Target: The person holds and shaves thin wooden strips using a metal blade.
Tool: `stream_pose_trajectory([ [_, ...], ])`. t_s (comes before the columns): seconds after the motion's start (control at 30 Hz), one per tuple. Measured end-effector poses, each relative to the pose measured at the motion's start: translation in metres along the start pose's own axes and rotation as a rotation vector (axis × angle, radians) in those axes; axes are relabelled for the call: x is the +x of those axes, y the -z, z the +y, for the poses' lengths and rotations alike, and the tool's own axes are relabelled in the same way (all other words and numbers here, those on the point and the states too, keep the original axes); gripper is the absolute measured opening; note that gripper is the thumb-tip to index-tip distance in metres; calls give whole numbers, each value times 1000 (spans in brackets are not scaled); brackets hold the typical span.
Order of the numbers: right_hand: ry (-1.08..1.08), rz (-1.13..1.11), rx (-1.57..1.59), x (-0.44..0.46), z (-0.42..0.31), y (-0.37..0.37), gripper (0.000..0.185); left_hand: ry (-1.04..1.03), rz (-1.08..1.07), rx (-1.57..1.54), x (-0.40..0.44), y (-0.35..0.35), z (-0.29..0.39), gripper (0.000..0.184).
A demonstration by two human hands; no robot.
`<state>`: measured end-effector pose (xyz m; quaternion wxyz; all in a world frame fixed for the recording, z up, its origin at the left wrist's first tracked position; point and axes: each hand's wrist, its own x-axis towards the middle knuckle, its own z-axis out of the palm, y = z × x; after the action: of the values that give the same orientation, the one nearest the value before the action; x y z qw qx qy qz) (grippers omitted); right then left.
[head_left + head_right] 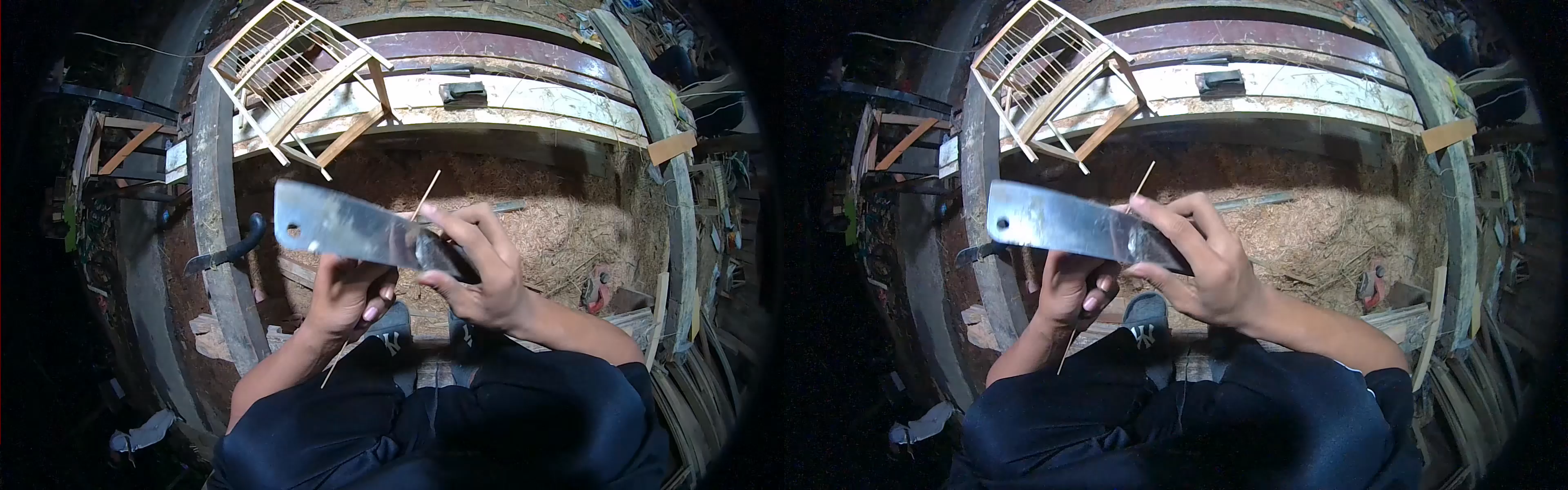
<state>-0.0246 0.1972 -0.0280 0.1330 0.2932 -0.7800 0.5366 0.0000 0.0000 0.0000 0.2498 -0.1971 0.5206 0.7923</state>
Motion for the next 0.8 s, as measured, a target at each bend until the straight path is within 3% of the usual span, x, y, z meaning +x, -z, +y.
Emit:
stream_pose_trajectory([
  [0.07, -31, 37, 35, -1, -3, -3, 40, 13, 36, -86, -2, 0, 1, 40],
  [0.17, -6, -14, 29, -3, -4, -2, 35, -23, 35, -54, -3, -1, 2, 45],
  [0.27, -5, 2, 31, -3, -3, -5, 34, -30, -23, -223, -5, 3, 0, 30],
  [0.37, -21, 15, 26, -4, -1, -7, 33, -78, 2, -103, -4, 6, -3, 16],
  [0.5, -32, 40, 22, -4, 0, -8, 30, -13, 10, -182, -2, 10, -10, 9],
  [0.57, -64, 66, -25, 0, 3, -3, 30, 19, 5, -54, -3, -8, 13, 9],
  [0.8, -42, 14, 4, 0, 1, 0, 29, -51, 46, -115, -1, 0, 0, 11],
])
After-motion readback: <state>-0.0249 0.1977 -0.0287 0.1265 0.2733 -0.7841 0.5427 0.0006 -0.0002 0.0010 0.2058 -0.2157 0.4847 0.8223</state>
